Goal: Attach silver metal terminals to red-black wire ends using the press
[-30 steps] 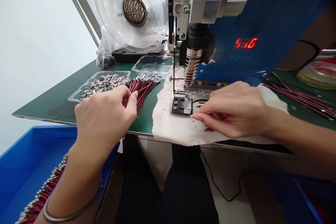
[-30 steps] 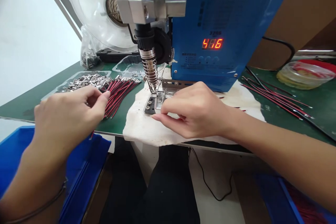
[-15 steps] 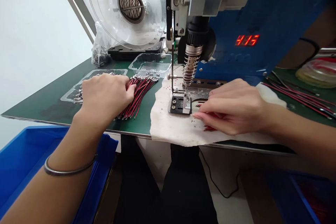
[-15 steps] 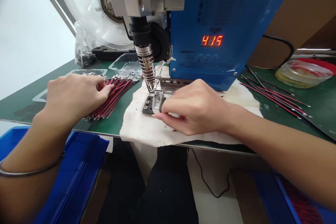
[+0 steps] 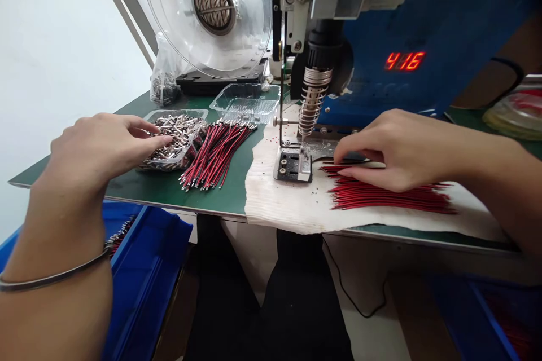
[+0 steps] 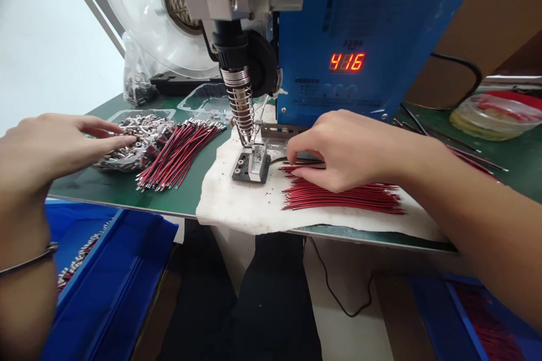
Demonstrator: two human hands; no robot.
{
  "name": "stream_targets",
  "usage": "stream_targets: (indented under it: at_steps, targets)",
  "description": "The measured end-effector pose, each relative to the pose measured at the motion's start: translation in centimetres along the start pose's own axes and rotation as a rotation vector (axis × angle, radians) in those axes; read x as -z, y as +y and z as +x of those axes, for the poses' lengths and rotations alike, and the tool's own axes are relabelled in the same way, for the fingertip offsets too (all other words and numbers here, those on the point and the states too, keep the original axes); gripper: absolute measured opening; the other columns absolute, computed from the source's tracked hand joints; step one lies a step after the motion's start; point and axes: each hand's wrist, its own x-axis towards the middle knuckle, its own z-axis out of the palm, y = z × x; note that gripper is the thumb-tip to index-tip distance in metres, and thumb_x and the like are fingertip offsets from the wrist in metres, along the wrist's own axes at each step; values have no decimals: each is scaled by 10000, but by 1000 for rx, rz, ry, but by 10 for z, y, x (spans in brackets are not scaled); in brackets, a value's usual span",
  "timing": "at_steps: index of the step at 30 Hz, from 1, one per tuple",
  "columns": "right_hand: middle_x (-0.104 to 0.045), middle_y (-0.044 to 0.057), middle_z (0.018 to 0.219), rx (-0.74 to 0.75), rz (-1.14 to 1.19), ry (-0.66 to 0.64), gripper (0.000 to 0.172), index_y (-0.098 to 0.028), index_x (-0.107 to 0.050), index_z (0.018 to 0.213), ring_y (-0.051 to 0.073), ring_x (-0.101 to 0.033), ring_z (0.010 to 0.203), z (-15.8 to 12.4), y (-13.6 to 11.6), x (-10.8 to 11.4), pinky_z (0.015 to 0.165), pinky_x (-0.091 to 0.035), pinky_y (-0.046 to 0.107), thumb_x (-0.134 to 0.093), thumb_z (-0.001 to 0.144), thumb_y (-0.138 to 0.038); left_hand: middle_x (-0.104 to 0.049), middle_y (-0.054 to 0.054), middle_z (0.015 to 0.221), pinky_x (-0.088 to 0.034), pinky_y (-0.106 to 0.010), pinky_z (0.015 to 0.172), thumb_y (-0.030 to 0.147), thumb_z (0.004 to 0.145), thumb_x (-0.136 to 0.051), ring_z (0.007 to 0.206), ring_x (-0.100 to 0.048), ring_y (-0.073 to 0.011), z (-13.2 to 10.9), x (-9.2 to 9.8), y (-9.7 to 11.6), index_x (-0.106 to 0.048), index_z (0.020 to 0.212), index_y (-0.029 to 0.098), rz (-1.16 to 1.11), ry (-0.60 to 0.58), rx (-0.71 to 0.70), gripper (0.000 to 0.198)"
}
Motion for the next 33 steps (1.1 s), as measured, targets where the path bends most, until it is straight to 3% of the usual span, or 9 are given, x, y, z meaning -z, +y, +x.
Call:
stream_targets:
  at_steps: [3,6,11,15,19,24,27,29,33]
  targets:
    - [-714,0,626,-62,-1,-26,160,-234,-854,974,146,-534,487,2,0,-5,540,-331,323,-712,1003,-302,-805,-149,1189,-513,-716,1106,660,914,-693,1150,-651,-442,-4,-2,4,-849,1104,231,170,9,41,494]
    - [-742,15,660,-114,-21,-54,184,-237,-871,1012,160,-566,505,4,0,-9,551,-334,323,-711,1001,-328,-819,-101,1160,-544,-628,1072,603,915,-721,1082,-654,-373,-5,-4,5,-857,1065,260,169,25,31,399]
    - [-684,-7,612,-148,38,-84,216,-231,-879,1027,145,-510,465,6,-4,-10,553,-323,326,-701,1010,-352,-822,-113,1217,-549,-662,1090,692,960,-648,1129,-648,-396,-8,-5,9,-854,1135,251,178,17,11,518]
    - [-696,-8,620,-162,72,-87,213,-222,-874,1000,137,-507,470,7,-6,-11,562,-327,326,-687,1004,-323,-795,-165,1238,-535,-699,1114,619,966,-623,1181,-666,-436,-10,-4,15,-871,1199,206,200,11,69,535]
    - [-763,7,684,-118,85,-54,178,-234,-872,962,145,-557,486,6,-3,-12,563,-350,325,-704,997,-281,-752,-133,953,-553,-612,1070,516,914,-651,1048,-641,-390,-7,-6,6,-874,1138,200,160,71,24,446]
    - [-760,2,671,-89,77,-33,159,-230,-865,945,142,-560,477,7,-2,-12,533,-347,319,-719,996,-267,-473,-6,581,-520,-473,1020,443,872,-703,771,-545,-255,-10,-9,1,-873,1032,216,28,271,-19,326]
    - [-736,-6,647,-85,86,-23,148,-229,-852,920,136,-525,459,8,-3,-13,526,-332,324,-717,980,-243,-504,30,551,-474,-376,773,356,830,-759,625,-461,-163,-32,-15,17,-889,976,163,-207,335,-52,275]
    - [-717,-11,635,-80,81,-21,146,-230,-840,907,134,-508,455,8,-4,-14,534,-324,330,-709,971,-222,-573,36,562,-343,-328,608,322,806,-799,576,-432,-131,-55,-24,34,-872,894,183,-477,307,-112,180]
    - [-699,-16,624,-85,64,-27,142,-225,-840,923,133,-498,459,9,-4,-14,539,-327,332,-704,966,-230,-511,54,512,-251,-335,546,262,787,-825,515,-363,-97,-96,-51,65,-823,714,240,-803,192,-229,76]
